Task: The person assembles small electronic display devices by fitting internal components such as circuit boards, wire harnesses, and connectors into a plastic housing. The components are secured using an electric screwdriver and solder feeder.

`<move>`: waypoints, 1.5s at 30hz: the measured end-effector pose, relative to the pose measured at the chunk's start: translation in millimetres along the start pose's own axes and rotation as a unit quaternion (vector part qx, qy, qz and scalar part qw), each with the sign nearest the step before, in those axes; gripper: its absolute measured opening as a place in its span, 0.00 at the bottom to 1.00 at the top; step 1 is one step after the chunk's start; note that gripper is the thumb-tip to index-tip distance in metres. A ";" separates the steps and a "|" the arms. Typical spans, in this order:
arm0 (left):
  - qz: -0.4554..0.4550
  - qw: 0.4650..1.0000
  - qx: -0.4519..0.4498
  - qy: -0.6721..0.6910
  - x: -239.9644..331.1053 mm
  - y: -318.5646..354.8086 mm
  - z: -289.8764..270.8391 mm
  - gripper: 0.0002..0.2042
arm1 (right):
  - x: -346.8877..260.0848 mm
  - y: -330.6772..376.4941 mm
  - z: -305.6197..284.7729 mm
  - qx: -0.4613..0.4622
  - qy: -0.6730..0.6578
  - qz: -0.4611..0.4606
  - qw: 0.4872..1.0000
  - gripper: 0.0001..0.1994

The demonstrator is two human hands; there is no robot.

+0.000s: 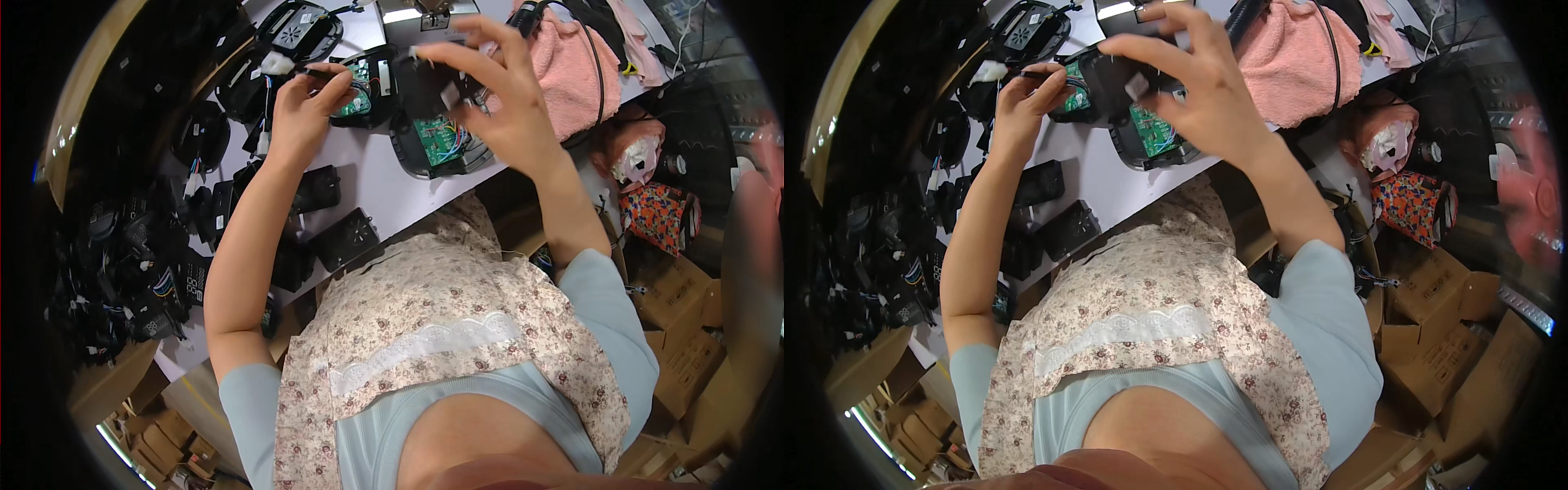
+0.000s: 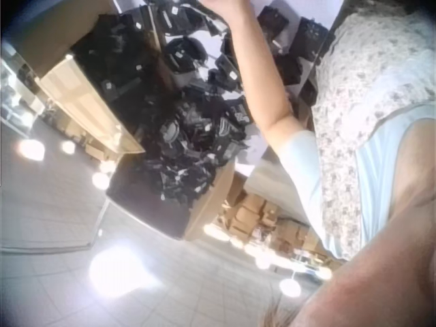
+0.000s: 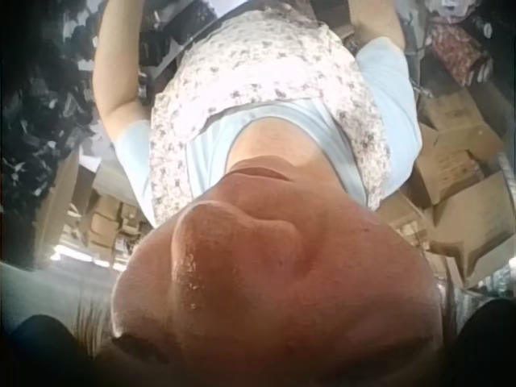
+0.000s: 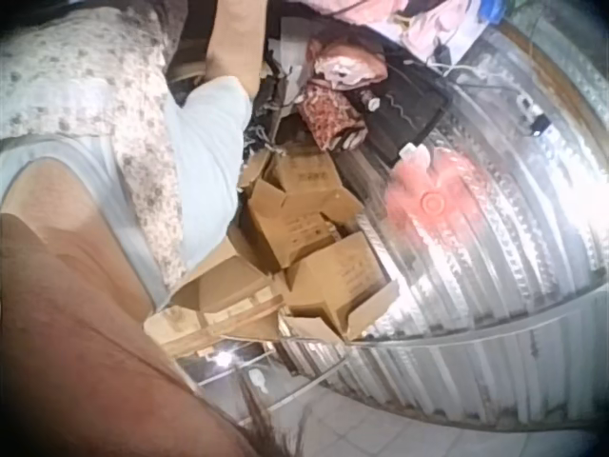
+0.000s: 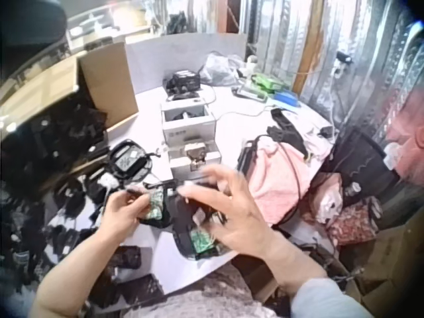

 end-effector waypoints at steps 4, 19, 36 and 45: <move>0.039 0.981 -0.026 -0.190 4.6 -5.1 -16.8 0.12 | -7.5 -42.5 37.2 0.076 0.100 -0.117 0.985 0.23; 0.015 0.999 -0.026 0.034 -5.9 25.7 -12.8 0.13 | 20.7 -10.5 125.7 -0.254 -0.006 0.033 0.967 0.32; 0.160 0.979 -0.017 -0.125 28.5 43.7 -9.6 0.07 | 10.1 6.5 126.5 -0.196 -0.016 0.005 0.980 0.33; 0.142 0.969 0.057 -0.196 22.9 46.1 -12.4 0.08 | -2.3 8.5 127.9 -0.155 -0.019 0.011 0.988 0.33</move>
Point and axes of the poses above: each hand's wrist, its own y-axis away from the middle knuckle, its own z-axis out of the palm, x = y × z, the point moved 8 cm from there along -y, towards the middle knuckle, and after that the axes turned 6 degrees about z, right-handed, at the moved point
